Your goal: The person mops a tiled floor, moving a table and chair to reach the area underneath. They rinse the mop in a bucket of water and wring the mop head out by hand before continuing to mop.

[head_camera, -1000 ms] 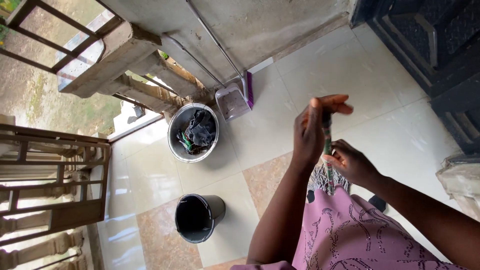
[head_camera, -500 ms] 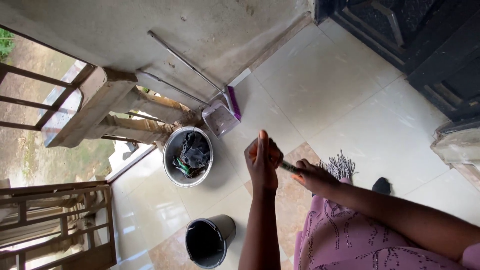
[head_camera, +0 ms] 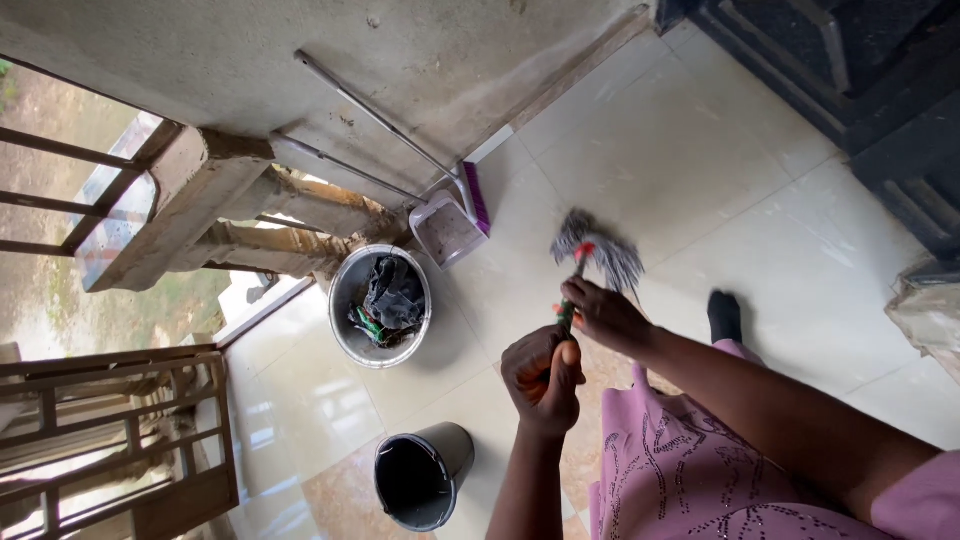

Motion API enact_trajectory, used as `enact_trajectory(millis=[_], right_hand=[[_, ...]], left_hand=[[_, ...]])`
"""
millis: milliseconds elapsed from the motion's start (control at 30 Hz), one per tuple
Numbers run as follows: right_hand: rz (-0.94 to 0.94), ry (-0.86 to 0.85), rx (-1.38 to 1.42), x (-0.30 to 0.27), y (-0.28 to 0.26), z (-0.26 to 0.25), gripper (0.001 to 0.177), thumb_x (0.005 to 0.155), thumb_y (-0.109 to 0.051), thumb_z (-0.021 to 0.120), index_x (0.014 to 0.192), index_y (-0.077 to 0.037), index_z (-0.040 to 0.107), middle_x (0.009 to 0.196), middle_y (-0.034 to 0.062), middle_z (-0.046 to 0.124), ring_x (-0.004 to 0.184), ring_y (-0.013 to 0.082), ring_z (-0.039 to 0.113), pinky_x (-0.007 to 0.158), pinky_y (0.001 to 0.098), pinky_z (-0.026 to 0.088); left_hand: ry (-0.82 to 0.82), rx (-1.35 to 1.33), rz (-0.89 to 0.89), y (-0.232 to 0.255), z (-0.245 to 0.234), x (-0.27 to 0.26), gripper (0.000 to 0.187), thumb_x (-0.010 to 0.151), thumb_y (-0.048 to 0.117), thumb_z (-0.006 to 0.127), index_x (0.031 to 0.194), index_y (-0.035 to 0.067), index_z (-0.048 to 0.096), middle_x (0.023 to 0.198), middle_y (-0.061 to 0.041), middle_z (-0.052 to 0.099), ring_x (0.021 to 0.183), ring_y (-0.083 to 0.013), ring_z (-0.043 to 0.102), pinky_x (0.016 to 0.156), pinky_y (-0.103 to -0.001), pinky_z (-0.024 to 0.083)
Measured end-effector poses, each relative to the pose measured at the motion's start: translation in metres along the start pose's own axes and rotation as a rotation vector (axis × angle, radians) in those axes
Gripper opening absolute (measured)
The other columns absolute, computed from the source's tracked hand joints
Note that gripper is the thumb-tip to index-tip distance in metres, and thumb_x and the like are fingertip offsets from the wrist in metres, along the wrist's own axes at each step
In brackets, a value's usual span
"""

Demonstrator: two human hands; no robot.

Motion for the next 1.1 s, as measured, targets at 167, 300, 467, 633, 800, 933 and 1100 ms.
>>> enact_trajectory(millis=[167,300,467,633,800,933,1100], right_hand=[[0.008,-0.042,0.093,0.097,0.039,-0.01,0.019,0.092,-0.012,0.067,0.105,-0.004,0.056,0.104,0.0126,0.059,0.097,0.0344,0.065,0.076,0.0436,0.055],[-0.024,-0.035,0.108,0.164,0.082,0.008,0.02,0.088,-0.009,0.066,0.106,-0.007,0.057,0.102,0.0138,0.06,0.098,0.0373,0.063,0.078,0.0462,0.054],[-0.073,-0.072,0.098,0.245,0.137,0.0,0.026,0.079,-0.004,0.065,0.104,-0.007,0.057,0.099,0.0134,0.059,0.101,0.037,0.063,0.079,0.0462,0.054],[-0.165,-0.127,0.076,0.314,0.162,-0.007,0.023,0.077,-0.005,0.069,0.098,-0.007,0.058,0.092,0.0119,0.06,0.096,0.0351,0.064,0.08,0.0463,0.054],[-0.296,-0.05,0.119,0.358,0.155,-0.008,0.02,0.076,-0.008,0.071,0.092,-0.007,0.059,0.084,0.0119,0.062,0.09,0.0355,0.064,0.086,0.0487,0.053],[-0.003,-0.244,0.335,0.375,0.179,0.022,0.01,0.081,-0.01,0.067,0.089,-0.007,0.062,0.09,0.0144,0.067,0.094,0.0367,0.066,0.082,0.0481,0.053],[0.074,-0.364,0.353,0.378,0.181,0.043,0.008,0.082,-0.011,0.066,0.089,-0.007,0.064,0.093,0.0162,0.069,0.095,0.0379,0.066,0.079,0.0486,0.052]], left_hand=[[0.17,0.201,-0.015,-0.046,-0.013,0.052,0.047,0.107,0.017,0.059,0.064,0.002,0.05,0.061,-0.004,0.05,0.055,-0.0134,0.047,0.054,-0.029,0.032],[0.376,0.173,-0.118,-0.094,-0.028,0.096,0.04,0.105,0.016,0.055,0.069,0.0,0.054,0.059,-0.003,0.052,0.051,-0.0102,0.048,0.049,-0.027,0.036],[0.404,0.309,-0.169,-0.16,-0.024,0.157,0.037,0.104,0.016,0.056,0.072,-0.002,0.057,0.062,-0.004,0.055,0.052,-0.0092,0.053,0.048,-0.027,0.041],[0.49,0.362,-0.146,-0.172,-0.033,0.223,0.036,0.105,0.015,0.057,0.073,-0.001,0.06,0.061,-0.003,0.057,0.053,-0.0079,0.051,0.049,-0.026,0.039],[0.585,0.34,-0.235,-0.168,-0.067,0.272,0.043,0.108,0.018,0.055,0.069,0.0,0.06,0.058,0.0,0.055,0.051,-0.0051,0.047,0.049,-0.023,0.033],[0.721,0.18,-0.253,-0.175,-0.087,0.278,0.043,0.107,0.023,0.06,0.07,0.001,0.063,0.059,0.0,0.056,0.05,-0.0038,0.044,0.048,-0.023,0.03],[0.802,0.097,-0.248,-0.167,-0.1,0.282,0.048,0.108,0.028,0.058,0.067,0.003,0.06,0.058,0.0,0.058,0.047,-0.0022,0.04,0.045,-0.021,0.027]])
Point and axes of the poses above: each hand's wrist, its own x-axis towards the middle knuckle, its own z-axis out of the palm, y = z × x, the point moved 9 cm from there along x, towards the middle knuckle
